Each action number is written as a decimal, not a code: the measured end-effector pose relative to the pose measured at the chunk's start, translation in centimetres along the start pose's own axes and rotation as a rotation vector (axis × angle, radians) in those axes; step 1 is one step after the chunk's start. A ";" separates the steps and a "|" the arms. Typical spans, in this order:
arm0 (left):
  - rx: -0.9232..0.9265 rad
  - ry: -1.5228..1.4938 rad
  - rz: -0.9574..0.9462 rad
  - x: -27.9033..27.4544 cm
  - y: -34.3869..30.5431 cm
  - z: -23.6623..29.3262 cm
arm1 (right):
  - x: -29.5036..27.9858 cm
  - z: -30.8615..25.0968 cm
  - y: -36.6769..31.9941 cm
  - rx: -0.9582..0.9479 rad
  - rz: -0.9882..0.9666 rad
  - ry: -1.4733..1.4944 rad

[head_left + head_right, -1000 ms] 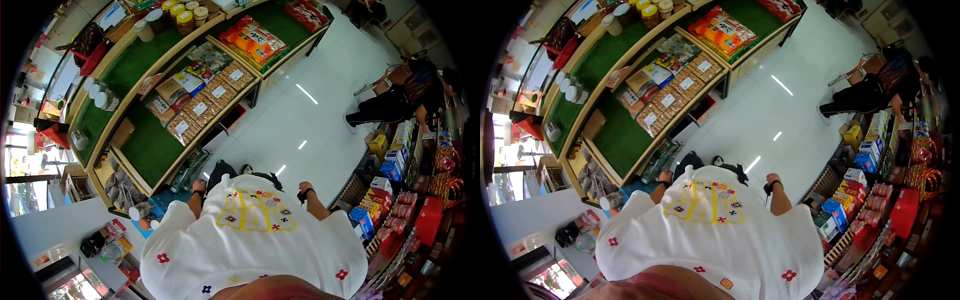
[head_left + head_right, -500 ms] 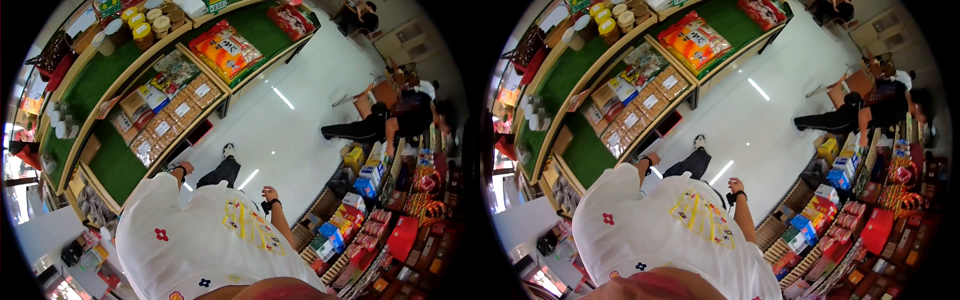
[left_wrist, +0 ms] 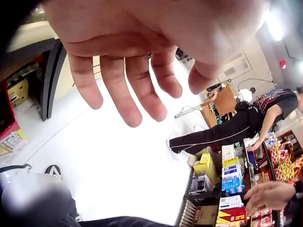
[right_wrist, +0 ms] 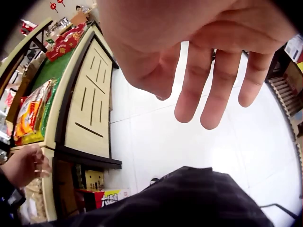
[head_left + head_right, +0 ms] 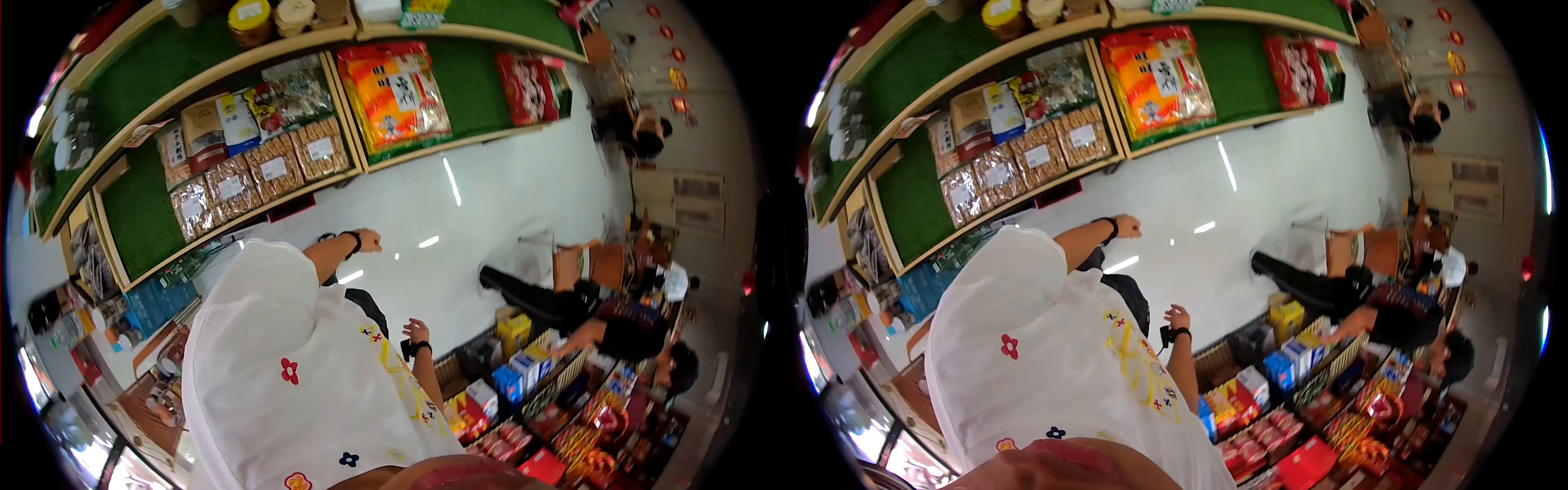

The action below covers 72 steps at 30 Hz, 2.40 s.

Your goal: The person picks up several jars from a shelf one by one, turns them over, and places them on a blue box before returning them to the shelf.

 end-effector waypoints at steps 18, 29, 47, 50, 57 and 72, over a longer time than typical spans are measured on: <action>-0.886 -0.389 1.646 -13.3 -31.0 -22.9 | 4.2 -30.7 22.2 -0.312 -0.397 -0.577; -1.197 -0.567 1.116 14.4 -16.5 -8.9 | 12.1 -48.1 25.9 -0.551 -0.507 -0.945; -1.398 -0.932 1.221 28.6 -24.2 -1.1 | 37.1 -35.1 4.1 -1.028 -1.077 -1.473; -1.340 -0.899 1.223 31.2 -27.2 -2.9 | 38.3 -31.4 3.9 -1.004 -1.116 -1.438; -1.319 -1.050 1.644 34.0 -36.6 -6.8 | 37.5 -27.1 3.4 -0.881 -0.973 -1.574; -1.156 -0.916 1.290 34.5 -37.9 -12.6 | 43.0 -23.6 -6.7 -1.051 -0.922 -1.600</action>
Point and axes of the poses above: each hand's wrist, its own y-axis towards the middle knuckle, its own x-axis out of the palm, z = x × y, the point moved 8 cm from there along y, towards the middle knuckle, and after that the axes turned 6 degrees about z, right-handed, at the moved point
